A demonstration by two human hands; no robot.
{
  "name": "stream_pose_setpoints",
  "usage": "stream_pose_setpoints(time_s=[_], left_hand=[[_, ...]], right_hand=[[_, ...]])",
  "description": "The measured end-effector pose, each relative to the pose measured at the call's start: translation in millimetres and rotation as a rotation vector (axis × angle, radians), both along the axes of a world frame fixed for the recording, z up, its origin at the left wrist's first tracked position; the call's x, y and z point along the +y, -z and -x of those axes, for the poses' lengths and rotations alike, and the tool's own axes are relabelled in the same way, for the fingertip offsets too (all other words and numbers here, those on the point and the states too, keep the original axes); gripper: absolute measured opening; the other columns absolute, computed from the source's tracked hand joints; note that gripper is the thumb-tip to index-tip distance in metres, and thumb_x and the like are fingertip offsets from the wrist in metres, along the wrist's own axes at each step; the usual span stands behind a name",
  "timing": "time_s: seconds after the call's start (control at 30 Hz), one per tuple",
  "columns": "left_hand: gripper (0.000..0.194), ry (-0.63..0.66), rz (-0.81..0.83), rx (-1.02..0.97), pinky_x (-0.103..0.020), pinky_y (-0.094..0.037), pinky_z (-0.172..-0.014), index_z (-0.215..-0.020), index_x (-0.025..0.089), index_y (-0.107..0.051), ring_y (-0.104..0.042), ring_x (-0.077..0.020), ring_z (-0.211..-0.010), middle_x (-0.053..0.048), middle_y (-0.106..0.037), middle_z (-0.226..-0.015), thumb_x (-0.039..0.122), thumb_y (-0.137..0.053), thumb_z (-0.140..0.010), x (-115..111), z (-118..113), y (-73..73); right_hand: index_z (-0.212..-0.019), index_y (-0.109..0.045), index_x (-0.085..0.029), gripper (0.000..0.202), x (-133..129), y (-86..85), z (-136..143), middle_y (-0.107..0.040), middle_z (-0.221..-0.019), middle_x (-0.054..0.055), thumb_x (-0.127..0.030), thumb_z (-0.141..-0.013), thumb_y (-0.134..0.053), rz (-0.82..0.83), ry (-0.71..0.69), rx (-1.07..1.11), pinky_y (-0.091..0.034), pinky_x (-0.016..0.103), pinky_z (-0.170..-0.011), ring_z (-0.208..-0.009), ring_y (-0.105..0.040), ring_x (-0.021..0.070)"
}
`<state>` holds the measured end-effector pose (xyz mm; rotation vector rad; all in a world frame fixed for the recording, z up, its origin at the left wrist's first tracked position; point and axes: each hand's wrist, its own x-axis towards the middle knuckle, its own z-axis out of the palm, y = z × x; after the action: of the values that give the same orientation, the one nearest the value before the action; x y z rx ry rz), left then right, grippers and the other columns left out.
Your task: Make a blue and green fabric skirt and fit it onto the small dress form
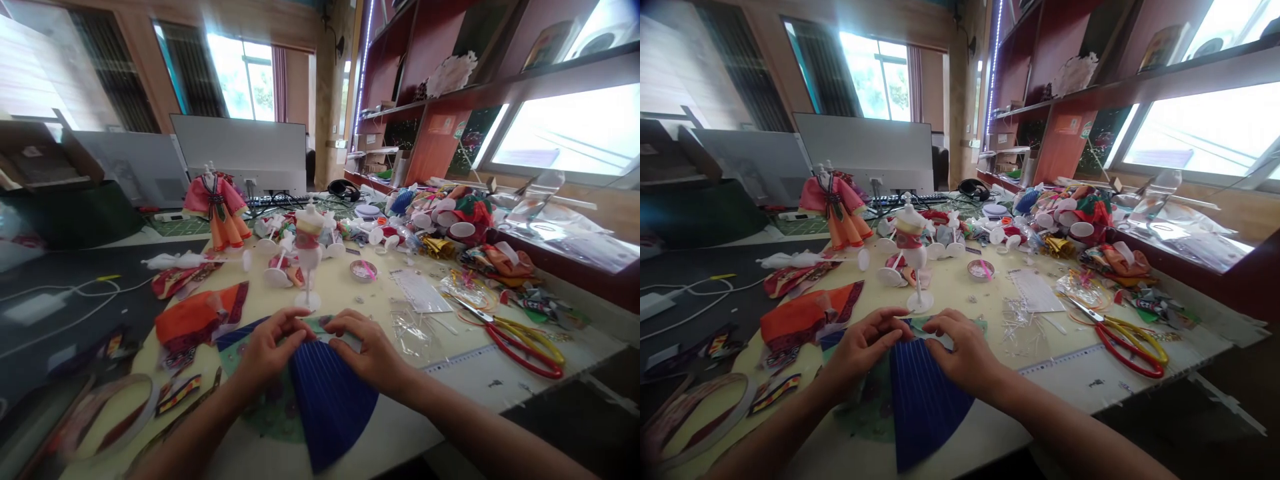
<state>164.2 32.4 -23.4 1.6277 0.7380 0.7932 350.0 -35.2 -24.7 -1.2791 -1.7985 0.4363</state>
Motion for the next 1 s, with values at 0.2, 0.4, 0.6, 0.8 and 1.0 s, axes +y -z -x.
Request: stream_pose_setpoints(time_s=[0.2, 0.4, 0.6, 0.8, 1.0], left_hand=[[0.027, -0.01, -0.066, 0.044, -0.027, -0.046, -0.079, -0.109, 0.015, -0.053, -0.063, -0.0151, -0.082, -0.003, -0.066, -0.081, 0.024, -0.054, -0.084, 0, -3, -0.7], [0.025, -0.004, -0.137, 0.089, -0.028, -0.047, -0.079, -0.107, 0.015, -0.054, -0.064, -0.0159, -0.081, -0.003, -0.068, -0.081, 0.023, -0.054, -0.083, 0, -2, 0.6], [0.025, -0.038, -0.206, 0.12, -0.03, -0.048, -0.081, -0.107, 0.017, -0.056, -0.065, -0.017, -0.083, -0.003, -0.069, -0.084, 0.023, -0.054, -0.083, 3, -1, 4.9], [0.025, -0.281, -0.196, 0.066, -0.03, -0.05, -0.077, -0.104, 0.015, -0.056, -0.065, -0.0177, -0.084, -0.007, -0.068, -0.091, 0.027, -0.054, -0.082, 13, 5, 0.7], [0.02, -0.16, -0.171, 0.164, -0.026, -0.049, -0.07, -0.097, 0.015, -0.057, -0.064, -0.0158, -0.072, -0.003, -0.068, -0.074, 0.028, -0.052, -0.083, 19, 10, -1.9]], right_hand=[[-0.088, -0.059, -0.019, 0.009, 5, 4.9, 4, -0.059, -0.087, 0.004, -0.014, -0.083, -0.054, -0.059, -0.009, -0.132, -0.043, 0.03, -0.075, -0.084, -0.055, 0.0165], [-0.087, -0.059, -0.018, 0.007, 10, 7.3, 6, -0.06, -0.084, 0.005, -0.016, -0.084, -0.054, -0.155, -0.015, -0.263, -0.041, 0.032, -0.075, -0.082, -0.053, 0.0179], [-0.074, -0.054, -0.018, 0.011, 14, 8.7, 9, -0.056, -0.073, 0.003, -0.014, -0.083, -0.05, -0.171, -0.026, -0.29, -0.039, 0.03, -0.069, -0.073, -0.05, 0.0157], [-0.067, -0.052, -0.018, 0.012, 16, 5.8, 10, -0.053, -0.067, 0.0, -0.017, -0.079, -0.051, 0.136, 0.018, 0.031, -0.037, 0.025, -0.06, -0.063, -0.049, 0.0118], [-0.09, -0.053, -0.017, 0.021, 25, 1.6, 12, -0.062, -0.083, 0.002, -0.026, -0.073, -0.061, 0.747, -0.071, 0.73, -0.045, 0.023, -0.056, -0.059, -0.053, 0.0088]])
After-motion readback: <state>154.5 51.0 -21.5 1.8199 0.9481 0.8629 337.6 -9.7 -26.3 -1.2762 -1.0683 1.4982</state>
